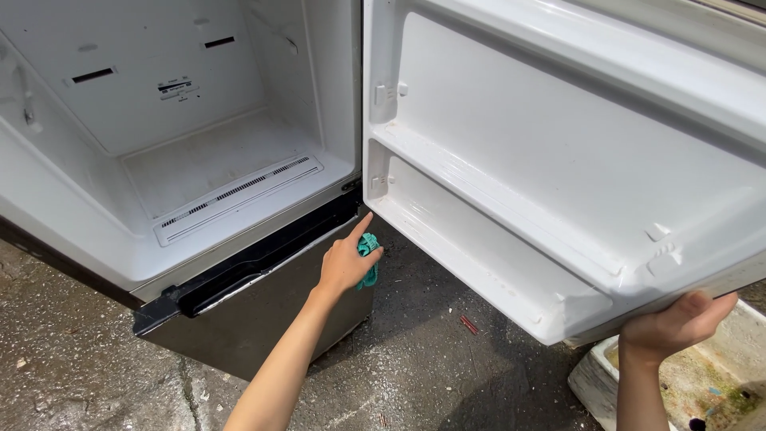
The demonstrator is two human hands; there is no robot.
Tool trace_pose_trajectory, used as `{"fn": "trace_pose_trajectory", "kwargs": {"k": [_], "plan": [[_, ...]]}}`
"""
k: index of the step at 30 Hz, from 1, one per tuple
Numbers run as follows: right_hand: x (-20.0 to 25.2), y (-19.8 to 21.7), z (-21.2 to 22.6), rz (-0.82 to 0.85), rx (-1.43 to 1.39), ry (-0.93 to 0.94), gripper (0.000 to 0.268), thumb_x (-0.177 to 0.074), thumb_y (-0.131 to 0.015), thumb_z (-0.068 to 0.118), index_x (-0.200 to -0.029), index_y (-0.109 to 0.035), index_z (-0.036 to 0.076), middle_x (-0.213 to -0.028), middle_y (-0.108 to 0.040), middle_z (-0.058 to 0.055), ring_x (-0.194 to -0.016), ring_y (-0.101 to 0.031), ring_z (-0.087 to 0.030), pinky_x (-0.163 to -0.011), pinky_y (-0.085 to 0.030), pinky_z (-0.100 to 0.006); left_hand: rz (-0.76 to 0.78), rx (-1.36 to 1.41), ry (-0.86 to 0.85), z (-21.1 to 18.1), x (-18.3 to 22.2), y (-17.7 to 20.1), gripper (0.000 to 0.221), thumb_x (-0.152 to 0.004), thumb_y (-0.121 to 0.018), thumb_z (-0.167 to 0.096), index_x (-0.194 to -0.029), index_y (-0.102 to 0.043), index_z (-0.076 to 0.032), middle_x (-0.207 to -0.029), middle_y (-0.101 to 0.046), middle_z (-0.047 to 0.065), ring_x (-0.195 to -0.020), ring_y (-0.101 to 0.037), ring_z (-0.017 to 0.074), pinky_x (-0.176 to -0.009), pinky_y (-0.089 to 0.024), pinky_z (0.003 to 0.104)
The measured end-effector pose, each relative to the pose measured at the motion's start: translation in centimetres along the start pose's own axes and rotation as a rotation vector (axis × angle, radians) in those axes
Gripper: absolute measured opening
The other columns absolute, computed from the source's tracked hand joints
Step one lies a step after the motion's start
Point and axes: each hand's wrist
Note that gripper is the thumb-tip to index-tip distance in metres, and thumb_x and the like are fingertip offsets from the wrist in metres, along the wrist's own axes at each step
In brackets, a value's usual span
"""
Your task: Cleaning the exterior and interior of a refrigerator using a cloth and soapy water.
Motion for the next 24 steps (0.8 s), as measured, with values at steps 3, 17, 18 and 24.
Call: {"fn": "trace_pose_trajectory", "kwargs": {"k": [3, 17, 18, 24], "plan": [[0.8, 0.6, -2.1, -0.022, 0.055, 0.008, 0.077, -0.122, -0.038, 0.055, -0.139, -0.038, -0.021, -0.129, -0.050, -0.040, -0.122, -0.052, -0.047, -0.104, -0.043, -0.054, 0.021, -0.197, -0.098, -0.9, -1.3, 0.1, 0.079, -0.096, -0.059, -0.044, -0.165, -0.022, -0.038, -0.059, -0.050, 0.004, -0.058, -0.053, 0.0228, -0.058, -0.047, 0.040], [0.5, 0.1, -1.3, -0.021, -0.090, -0.090, 0.076, -0.119, -0.044, 0.056, -0.154, -0.034, -0.011, -0.138, -0.049, -0.036, -0.126, -0.053, -0.044, -0.104, -0.047, -0.053, -0.138, 0.566, 0.190, -2.8, 0.5, -0.5, 0.029, -0.089, -0.069, -0.038, -0.108, -0.067, -0.017, -0.091, -0.068, -0.001, -0.082, -0.064, 0.0134, -0.074, -0.051, 0.031], [0.6, 0.1, -1.2, -0.019, -0.096, -0.090, 0.076, -0.119, -0.044, 0.056, -0.154, -0.034, -0.011, -0.138, -0.049, -0.036, -0.126, -0.053, -0.044, -0.104, -0.047, -0.053, -0.144, 0.566, 0.191, -2.7, -0.2, -0.4, 0.029, -0.089, -0.069, -0.038, -0.108, -0.067, -0.017, -0.091, -0.068, -0.001, -0.082, -0.064, 0.0134, -0.074, -0.051, 0.031], [0.8, -0.3, 1.1, -0.047, -0.071, -0.067, 0.078, -0.119, -0.044, 0.051, -0.155, -0.034, -0.017, -0.143, -0.049, -0.042, -0.129, -0.052, -0.051, -0.099, -0.046, -0.055, -0.382, 0.393, 0.044, -0.9, -6.2, -1.0, 0.025, -0.092, -0.069, -0.027, -0.086, -0.052, -0.010, -0.079, -0.061, 0.002, -0.068, -0.051, 0.0165, -0.063, -0.042, 0.036]]}}
Point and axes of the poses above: each hand's wrist, its own x-axis away from the middle knuckle, its own y-axis out of the back of the hand, z = x × y
